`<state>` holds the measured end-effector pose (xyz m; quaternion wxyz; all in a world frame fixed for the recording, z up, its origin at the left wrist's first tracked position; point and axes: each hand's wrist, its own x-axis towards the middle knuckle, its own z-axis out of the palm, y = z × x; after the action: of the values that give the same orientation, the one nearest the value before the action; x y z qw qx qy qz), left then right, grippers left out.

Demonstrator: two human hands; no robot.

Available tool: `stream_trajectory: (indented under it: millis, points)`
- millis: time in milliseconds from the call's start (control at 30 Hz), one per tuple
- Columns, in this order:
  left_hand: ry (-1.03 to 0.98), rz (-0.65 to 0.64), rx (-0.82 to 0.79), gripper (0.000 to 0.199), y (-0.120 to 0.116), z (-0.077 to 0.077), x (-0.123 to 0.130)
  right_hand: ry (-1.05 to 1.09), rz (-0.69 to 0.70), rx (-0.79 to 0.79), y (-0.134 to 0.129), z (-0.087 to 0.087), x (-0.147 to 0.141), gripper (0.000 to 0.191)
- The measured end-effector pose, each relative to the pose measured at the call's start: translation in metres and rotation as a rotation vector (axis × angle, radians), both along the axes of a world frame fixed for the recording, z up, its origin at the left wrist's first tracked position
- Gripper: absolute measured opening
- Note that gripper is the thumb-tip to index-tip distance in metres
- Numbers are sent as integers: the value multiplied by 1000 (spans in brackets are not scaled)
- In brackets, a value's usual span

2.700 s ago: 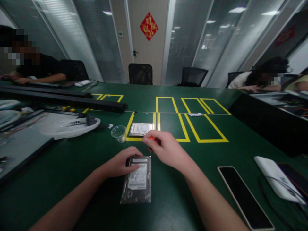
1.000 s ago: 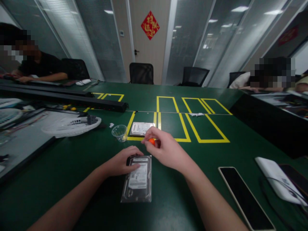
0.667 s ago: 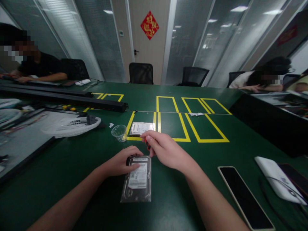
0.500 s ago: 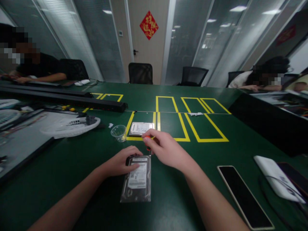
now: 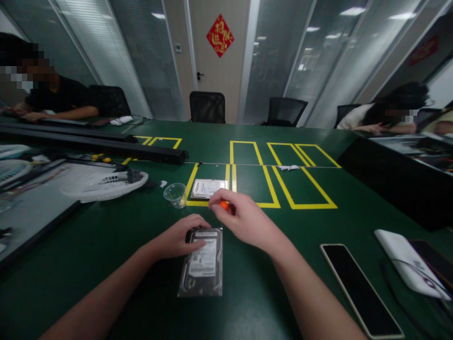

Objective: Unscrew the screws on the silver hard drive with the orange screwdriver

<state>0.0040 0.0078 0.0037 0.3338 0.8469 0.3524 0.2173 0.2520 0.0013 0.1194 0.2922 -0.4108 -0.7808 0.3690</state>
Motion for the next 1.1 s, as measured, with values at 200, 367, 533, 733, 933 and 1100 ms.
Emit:
stream_trajectory:
  millis: [200,367,533,733,933,1100]
  points:
    - [-7,-6,7,33,0,-1,0,-19,38,-86,-1,1,1,30]
    - [9,-2,5,33,0,-1,0,10,25,-131,-1,2,1,37]
    - [12,1,-3,34,0,0,0,14,-35,-79,1,-2,0,24]
    - [0,8,-7,35,0,1,0,57,-63,-61,-1,-2,-2,15]
    - [-4,-2,5,34,0,0,0,30,-57,-1,-2,1,-1,15]
    - [-6,-5,1,34,0,1,0,21,-16,-53,0,1,-2,25]
